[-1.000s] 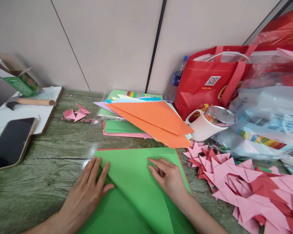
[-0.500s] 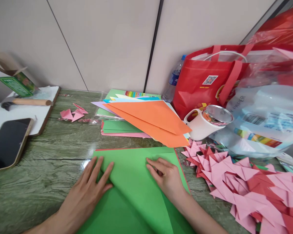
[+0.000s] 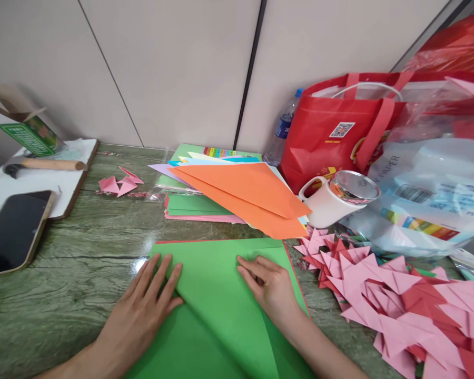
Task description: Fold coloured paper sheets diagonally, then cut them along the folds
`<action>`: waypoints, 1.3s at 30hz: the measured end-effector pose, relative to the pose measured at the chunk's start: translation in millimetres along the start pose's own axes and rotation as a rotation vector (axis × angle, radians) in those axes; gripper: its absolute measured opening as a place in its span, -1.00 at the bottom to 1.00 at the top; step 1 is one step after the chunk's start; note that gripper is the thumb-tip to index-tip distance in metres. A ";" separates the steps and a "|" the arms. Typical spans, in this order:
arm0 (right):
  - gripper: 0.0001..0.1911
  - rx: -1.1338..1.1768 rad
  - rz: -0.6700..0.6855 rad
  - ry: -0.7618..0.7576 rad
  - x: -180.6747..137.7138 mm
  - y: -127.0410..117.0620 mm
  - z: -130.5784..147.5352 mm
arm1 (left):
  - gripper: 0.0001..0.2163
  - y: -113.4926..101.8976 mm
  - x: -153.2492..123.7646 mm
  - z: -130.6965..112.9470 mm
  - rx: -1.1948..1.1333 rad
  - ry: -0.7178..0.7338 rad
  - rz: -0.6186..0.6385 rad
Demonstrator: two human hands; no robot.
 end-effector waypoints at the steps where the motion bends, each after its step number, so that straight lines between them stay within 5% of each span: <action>1: -0.69 0.000 0.000 0.002 -0.1 0.0 -0.4 | -0.58 -0.6 0.3 0.9 -0.005 -0.010 0.001; 39: -0.68 -0.011 0.008 0.033 -1.3 1.1 -4.0 | -0.57 7.6 -5.0 3.2 -0.037 -0.086 0.047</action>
Point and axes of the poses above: each hand's wrist, its own x-axis towards the middle knuckle, its own y-axis out of the palm, z = x × y, the point moved 9 cm from there along x, towards the middle knuckle, and after that the axes turned 5 degrees about z, right-handed, at the moved point
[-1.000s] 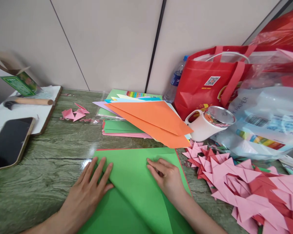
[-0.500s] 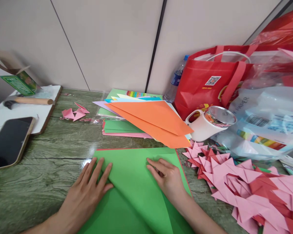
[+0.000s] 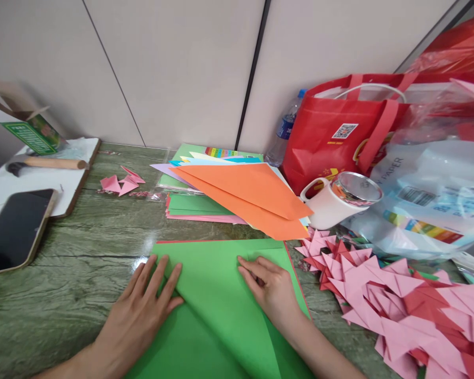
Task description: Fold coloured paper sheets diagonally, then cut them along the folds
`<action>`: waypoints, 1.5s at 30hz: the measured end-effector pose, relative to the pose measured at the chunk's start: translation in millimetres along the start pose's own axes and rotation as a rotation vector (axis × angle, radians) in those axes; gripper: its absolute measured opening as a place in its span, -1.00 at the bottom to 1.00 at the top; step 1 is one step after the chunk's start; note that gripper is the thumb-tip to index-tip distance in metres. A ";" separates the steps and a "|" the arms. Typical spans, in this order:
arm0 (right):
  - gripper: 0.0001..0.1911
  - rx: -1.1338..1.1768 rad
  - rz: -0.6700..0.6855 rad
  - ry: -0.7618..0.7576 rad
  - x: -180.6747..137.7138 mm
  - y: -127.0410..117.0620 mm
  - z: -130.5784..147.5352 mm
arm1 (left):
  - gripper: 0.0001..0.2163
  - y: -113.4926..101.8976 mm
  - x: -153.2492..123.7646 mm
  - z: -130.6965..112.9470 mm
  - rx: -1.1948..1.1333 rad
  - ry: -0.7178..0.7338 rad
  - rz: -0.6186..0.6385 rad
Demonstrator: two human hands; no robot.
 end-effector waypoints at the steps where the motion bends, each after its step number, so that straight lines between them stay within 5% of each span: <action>1: -0.68 0.000 0.001 -0.002 0.1 0.0 0.2 | -0.57 -0.7 0.4 1.2 -0.012 -0.018 -0.002; 45: -0.71 -0.017 0.009 -0.011 -0.5 0.9 0.1 | -0.55 -9.2 9.6 0.1 0.033 0.019 0.017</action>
Point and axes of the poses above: each hand's wrist, its own x-axis towards the middle knuckle, its own y-axis out of the palm, z = x × y, the point moved 9 cm from there along x, towards the middle knuckle, and after that the axes turned 5 degrees about z, right-handed, at the moved point
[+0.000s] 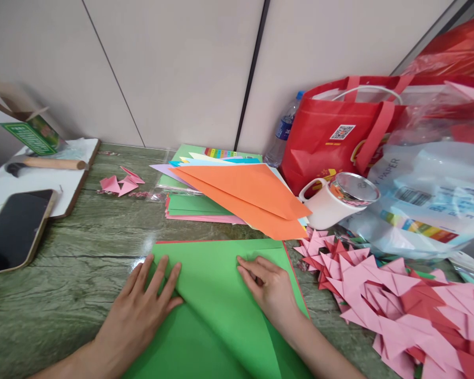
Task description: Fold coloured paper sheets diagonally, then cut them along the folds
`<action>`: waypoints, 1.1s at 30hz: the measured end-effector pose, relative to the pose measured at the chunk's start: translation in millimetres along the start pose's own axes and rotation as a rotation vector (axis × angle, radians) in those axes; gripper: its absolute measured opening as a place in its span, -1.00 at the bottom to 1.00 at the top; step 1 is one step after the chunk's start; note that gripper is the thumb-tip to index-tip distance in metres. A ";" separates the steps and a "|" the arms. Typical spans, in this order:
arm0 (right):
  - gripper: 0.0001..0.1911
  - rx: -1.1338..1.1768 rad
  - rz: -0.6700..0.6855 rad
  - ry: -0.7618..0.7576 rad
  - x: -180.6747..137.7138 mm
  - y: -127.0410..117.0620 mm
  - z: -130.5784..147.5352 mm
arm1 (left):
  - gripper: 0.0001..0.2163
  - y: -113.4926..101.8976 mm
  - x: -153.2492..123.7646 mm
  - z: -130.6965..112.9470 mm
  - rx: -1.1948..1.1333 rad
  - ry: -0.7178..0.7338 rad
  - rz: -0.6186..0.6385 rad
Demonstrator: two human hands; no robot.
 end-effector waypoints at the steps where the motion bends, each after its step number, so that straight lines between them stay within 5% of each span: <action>1: -0.71 -0.012 -0.009 -0.011 0.2 -1.2 1.4 | -0.55 0.5 -0.3 0.1 -0.001 -0.001 0.003; 22: -0.68 -0.463 0.080 -0.214 -7.6 11.2 9.7 | -0.34 21.5 -8.3 5.8 0.009 0.028 0.180; 33: -0.66 -0.454 0.118 -0.232 -8.5 10.9 0.9 | -0.42 27.1 -19.2 22.6 -0.149 0.124 0.219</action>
Point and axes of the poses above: each hand's wrist, its own x-axis towards the middle knuckle, its own y-axis out of the palm, z = x × y, the point moved 9 cm from there along x, towards the middle knuckle, and after that the axes turned 5 degrees about z, right-handed, at the moved point
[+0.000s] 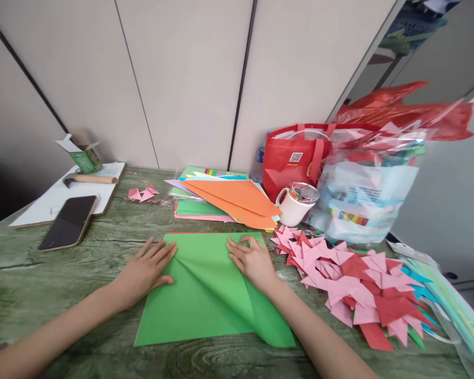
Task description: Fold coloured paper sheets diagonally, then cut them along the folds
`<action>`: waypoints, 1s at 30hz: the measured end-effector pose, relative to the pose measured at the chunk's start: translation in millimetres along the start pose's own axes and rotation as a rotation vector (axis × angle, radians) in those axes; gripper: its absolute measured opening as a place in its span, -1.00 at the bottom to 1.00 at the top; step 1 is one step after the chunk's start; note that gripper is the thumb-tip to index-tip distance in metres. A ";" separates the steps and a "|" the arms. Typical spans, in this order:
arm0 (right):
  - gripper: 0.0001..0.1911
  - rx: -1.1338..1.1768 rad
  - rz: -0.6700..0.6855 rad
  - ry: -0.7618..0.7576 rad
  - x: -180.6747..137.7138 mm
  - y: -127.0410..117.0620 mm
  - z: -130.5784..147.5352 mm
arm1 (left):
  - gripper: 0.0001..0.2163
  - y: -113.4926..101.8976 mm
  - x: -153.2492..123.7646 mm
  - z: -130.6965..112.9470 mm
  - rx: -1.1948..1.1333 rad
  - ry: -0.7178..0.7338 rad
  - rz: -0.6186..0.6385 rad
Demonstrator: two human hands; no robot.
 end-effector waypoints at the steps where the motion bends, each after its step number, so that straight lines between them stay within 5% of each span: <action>1: -0.66 0.001 -0.004 -0.003 -0.4 0.4 -1.1 | -0.42 -1.9 0.7 0.0 -0.005 0.006 -0.003; 7: -0.65 0.020 -0.017 0.005 -2.5 5.4 -4.7 | -0.39 -23.8 15.0 -15.9 -0.085 0.117 0.016; 12: -0.65 0.031 -0.018 0.019 -2.0 3.8 -2.8 | -0.38 -44.1 37.5 -59.8 -0.207 0.396 0.099; 18: -0.66 0.030 -0.012 0.028 -0.7 0.0 -0.7 | -0.36 -37.8 45.8 -95.8 -0.285 0.616 0.190; 30: -0.66 0.060 -0.008 0.076 -0.5 -4.1 0.0 | -0.30 -37.8 15.3 -126.6 -0.379 0.688 0.227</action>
Point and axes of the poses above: each hand's wrist, its own x-axis towards the middle knuckle, its own y-axis out of the palm, z = x × y, the point moved 9 cm from there along x, towards the middle knuckle, and after that the axes turned 5 degrees about z, right-handed, at the moved point
